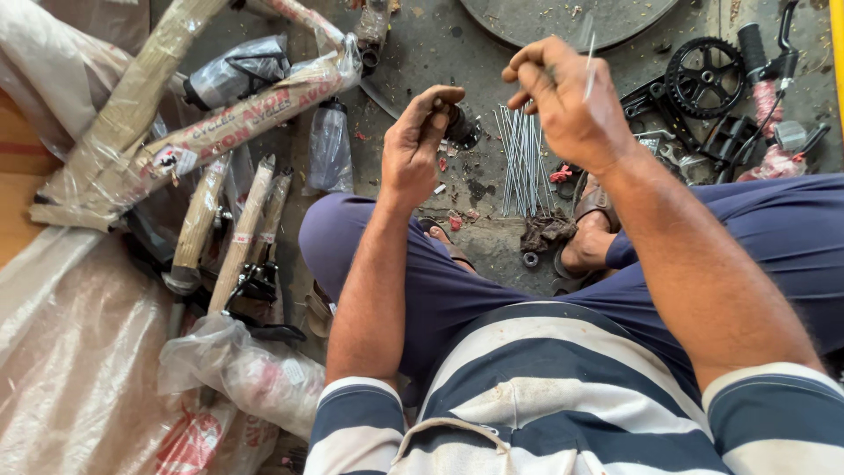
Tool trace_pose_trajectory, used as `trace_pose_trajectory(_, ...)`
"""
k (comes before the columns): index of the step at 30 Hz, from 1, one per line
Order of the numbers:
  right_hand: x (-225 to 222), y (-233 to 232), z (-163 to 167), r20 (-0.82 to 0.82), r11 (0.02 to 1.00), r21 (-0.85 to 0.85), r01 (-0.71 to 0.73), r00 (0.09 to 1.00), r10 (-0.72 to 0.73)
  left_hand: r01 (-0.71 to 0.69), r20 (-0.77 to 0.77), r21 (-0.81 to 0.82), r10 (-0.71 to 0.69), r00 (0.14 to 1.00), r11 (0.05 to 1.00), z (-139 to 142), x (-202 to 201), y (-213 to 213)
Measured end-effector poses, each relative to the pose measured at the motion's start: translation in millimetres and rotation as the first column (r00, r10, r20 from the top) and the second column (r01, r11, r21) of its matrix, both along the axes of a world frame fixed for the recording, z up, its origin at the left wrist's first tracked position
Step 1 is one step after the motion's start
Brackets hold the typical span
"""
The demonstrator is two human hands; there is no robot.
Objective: The person sits on the ground of a bicycle repair shop and threads metal spokes into a wheel hub, inserting spokes one at a time by hand and fanning them out around the hub. They first handle a small dark hub component, then take a bundle of spokes and work them into the hub holes in sequence.
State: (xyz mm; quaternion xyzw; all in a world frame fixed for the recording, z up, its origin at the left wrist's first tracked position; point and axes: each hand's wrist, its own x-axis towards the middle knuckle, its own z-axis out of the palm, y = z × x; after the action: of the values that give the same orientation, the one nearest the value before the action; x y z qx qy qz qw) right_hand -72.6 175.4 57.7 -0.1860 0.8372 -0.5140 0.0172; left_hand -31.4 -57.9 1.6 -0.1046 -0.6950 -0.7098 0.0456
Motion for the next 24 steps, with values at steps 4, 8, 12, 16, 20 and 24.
trace_pose_trajectory(4, 0.6, -0.6, 10.2, -0.386, 0.994, 0.081, 0.074, 0.922, -0.037, 0.044, 0.016, 0.012, -0.044, 0.999, 0.999, 1.5, 1.1, -0.3)
trace_pose_trajectory(8, -3.0, -12.4, 6.6, -0.164, 0.991, -0.135, -0.015, 0.986, -0.007, 0.083, 0.013, 0.043, -0.084, 0.996, 0.996, 2.5, 1.3, 0.1)
trace_pose_trajectory(12, -3.6, -20.8, 2.1, -0.163, 0.990, -0.135, -0.034, 0.987, 0.011, 0.115, 0.009, 0.073, -0.116, 0.993, 0.991, 2.5, 1.9, 1.2)
trace_pose_trajectory(16, -4.1, -22.9, 2.9, -0.176, 0.994, -0.105, -0.044, 0.984, 0.025, 0.125, 0.009, 0.088, -0.126, 0.992, 0.988, 1.0, 1.3, 1.8)
trace_pose_trajectory(20, -5.9, -24.1, 0.3, -0.187, 0.996, -0.069, -0.056, 0.981, 0.042, 0.121, 0.003, 0.052, -0.121, 0.993, 0.991, -3.1, 1.0, -0.3)
trace_pose_trajectory(24, -7.3, -28.8, -6.6, -0.379, 0.995, 0.082, -0.059, 0.921, 0.086, 0.123, 0.021, 0.071, -0.125, 0.992, 0.990, -6.7, 0.7, -1.1)
